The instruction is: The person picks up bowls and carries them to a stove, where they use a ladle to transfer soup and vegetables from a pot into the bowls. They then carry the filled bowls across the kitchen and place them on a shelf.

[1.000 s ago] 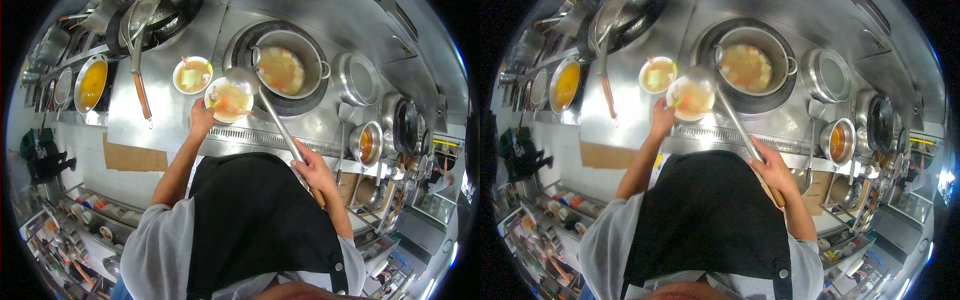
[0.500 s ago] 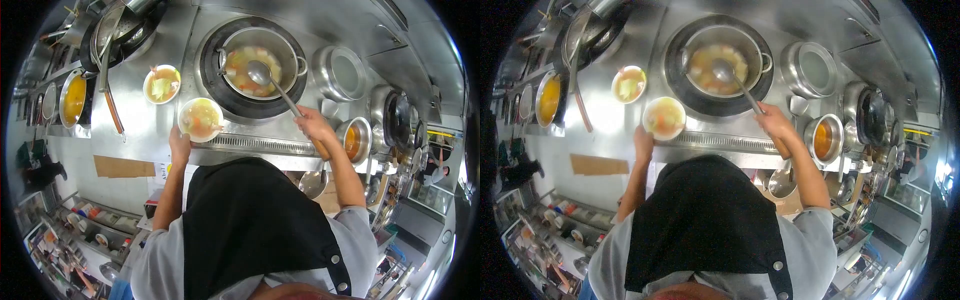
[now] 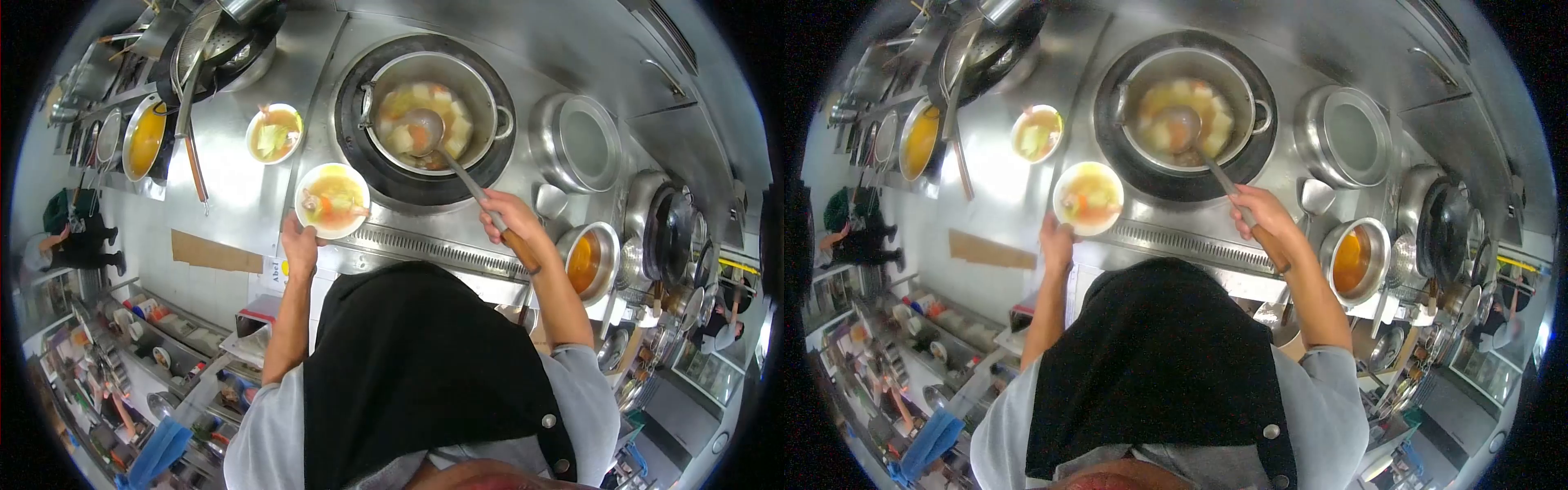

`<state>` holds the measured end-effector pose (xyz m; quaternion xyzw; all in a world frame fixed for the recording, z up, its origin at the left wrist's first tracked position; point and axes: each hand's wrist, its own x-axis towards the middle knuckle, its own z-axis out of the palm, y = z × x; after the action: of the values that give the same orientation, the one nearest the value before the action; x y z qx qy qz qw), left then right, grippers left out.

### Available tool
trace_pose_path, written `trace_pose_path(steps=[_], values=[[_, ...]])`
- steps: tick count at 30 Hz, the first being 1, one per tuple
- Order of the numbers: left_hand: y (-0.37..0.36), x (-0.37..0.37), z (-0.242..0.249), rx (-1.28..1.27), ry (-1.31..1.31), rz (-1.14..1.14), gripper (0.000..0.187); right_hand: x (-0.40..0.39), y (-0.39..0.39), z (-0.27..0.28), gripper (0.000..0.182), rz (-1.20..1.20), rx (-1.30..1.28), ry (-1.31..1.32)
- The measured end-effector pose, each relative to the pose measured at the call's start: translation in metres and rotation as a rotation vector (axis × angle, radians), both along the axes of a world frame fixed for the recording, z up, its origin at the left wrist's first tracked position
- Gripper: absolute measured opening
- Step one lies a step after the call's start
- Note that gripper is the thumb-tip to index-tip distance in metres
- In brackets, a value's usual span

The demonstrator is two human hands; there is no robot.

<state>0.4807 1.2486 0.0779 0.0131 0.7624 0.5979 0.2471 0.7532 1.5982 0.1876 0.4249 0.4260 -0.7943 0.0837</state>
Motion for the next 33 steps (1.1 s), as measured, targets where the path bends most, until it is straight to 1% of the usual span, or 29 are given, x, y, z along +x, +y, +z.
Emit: trace_pose_path(steps=[4,7,8,11,14,16,18,20,21,23,25,28,29,33], values=[[0.003,0.0,0.006,-0.045,0.033,-0.017,0.046,0.023,-0.018,0.013,0.036,-0.165,-0.122,0.112],[0.005,-0.005,0.006,-0.003,0.04,-0.016,0.047,0.034,-0.036,0.033,0.048,-0.239,-0.161,0.16],[0.006,-0.009,0.006,0.021,0.04,-0.017,0.048,0.036,-0.045,0.043,0.048,-0.255,-0.157,0.177],[0.014,-0.021,0.024,-0.014,-0.004,-0.055,0.05,0.038,-0.071,0.07,0.047,-0.297,-0.145,0.224],[0.014,-0.04,0.018,-0.004,-0.042,-0.134,0.051,0.036,-0.1,0.092,0.046,-0.313,-0.15,0.254],[0.015,-0.05,0.014,0.021,-0.016,-0.144,0.053,0.033,-0.123,0.101,0.045,-0.321,-0.167,0.284],[0.018,-0.057,0.019,0.039,0.031,-0.173,0.053,0.027,-0.145,0.1,0.045,-0.328,-0.187,0.287],[0.018,-0.067,0.03,0.029,-0.008,-0.233,0.053,0.018,-0.168,0.102,0.044,-0.331,-0.208,0.272],[0.019,-0.07,0.034,0.019,-0.001,-0.254,0.053,0.012,-0.18,0.102,0.051,-0.331,-0.194,0.253],[0.019,-0.077,0.029,0.047,0.031,-0.252,0.052,-0.001,-0.201,0.102,0.056,-0.282,-0.119,0.224],[0.015,-0.083,0.042,-0.006,0.028,-0.308,0.052,-0.009,-0.217,0.097,0.063,-0.22,-0.051,0.181],[0.008,-0.091,0.053,-0.044,0.034,-0.356,0.052,-0.018,-0.239,0.086,0.062,-0.134,0.13,0.147],[0.006,-0.093,0.054,-0.049,0.036,-0.367,0.052,-0.02,-0.244,0.084,0.06,-0.135,0.145,0.149],[0.002,-0.101,0.044,-0.008,0.006,-0.375,0.052,-0.016,-0.254,0.083,0.053,-0.322,-0.123,0.301]])
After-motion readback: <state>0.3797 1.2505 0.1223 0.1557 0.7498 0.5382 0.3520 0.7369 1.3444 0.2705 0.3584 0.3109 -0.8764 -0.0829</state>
